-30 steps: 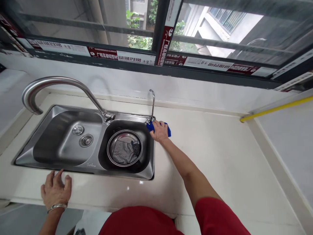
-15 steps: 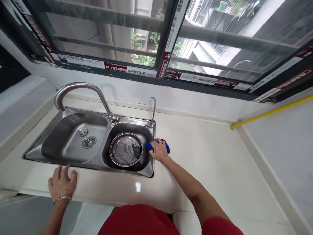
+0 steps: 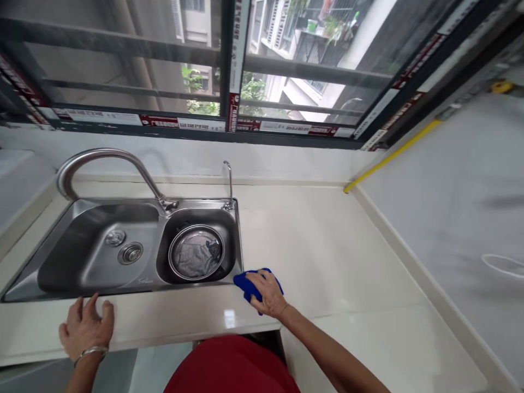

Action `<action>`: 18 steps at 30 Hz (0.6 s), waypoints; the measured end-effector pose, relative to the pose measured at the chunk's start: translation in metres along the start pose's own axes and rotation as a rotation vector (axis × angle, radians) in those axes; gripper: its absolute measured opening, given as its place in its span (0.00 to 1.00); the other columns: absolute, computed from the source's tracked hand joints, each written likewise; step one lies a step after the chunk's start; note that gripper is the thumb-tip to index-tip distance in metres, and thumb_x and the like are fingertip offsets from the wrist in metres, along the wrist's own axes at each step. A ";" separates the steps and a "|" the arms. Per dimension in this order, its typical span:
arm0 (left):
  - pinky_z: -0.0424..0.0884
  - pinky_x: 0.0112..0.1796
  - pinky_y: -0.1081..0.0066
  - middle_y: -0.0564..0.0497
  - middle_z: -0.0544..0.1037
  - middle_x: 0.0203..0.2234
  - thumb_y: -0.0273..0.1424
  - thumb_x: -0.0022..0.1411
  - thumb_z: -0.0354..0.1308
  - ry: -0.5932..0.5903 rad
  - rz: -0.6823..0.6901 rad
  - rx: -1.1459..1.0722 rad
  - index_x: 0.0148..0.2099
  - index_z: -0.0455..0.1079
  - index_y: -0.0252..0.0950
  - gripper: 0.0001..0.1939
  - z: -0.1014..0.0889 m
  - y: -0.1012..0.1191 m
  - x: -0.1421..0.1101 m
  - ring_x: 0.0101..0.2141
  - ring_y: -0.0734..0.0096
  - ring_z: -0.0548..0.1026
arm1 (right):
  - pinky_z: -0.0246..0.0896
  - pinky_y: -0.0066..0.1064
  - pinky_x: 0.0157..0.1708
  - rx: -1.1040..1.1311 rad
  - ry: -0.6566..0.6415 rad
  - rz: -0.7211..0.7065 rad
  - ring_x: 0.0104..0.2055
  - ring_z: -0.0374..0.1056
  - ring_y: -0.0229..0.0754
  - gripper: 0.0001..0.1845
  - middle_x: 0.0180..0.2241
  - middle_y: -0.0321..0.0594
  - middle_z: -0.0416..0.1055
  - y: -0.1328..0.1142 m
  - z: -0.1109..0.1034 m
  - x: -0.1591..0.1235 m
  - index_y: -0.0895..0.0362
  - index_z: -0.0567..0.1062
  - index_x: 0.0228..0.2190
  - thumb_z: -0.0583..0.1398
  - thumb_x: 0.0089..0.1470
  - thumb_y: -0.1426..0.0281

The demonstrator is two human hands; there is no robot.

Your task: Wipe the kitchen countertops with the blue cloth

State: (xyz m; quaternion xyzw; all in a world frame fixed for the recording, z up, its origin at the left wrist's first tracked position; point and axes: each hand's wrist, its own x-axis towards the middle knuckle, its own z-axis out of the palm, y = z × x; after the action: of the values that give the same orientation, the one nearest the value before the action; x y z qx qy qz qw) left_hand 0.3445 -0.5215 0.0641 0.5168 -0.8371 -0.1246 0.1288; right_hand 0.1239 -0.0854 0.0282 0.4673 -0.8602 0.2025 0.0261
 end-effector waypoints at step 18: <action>0.50 0.65 0.43 0.30 0.59 0.66 0.52 0.63 0.35 -0.028 0.002 0.007 0.63 0.64 0.34 0.37 -0.003 0.013 0.001 0.68 0.49 0.55 | 0.58 0.54 0.44 -0.521 0.292 1.313 0.50 0.61 0.65 0.31 0.51 0.63 0.68 0.124 -0.076 -0.147 0.65 0.66 0.55 0.49 0.56 0.58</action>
State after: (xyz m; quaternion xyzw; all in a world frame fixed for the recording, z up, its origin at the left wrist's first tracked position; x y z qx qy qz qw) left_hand 0.3337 -0.5172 0.0713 0.5146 -0.8398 -0.1288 0.1155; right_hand 0.0951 0.1194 0.0236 -0.1995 -0.9716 0.0251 0.1244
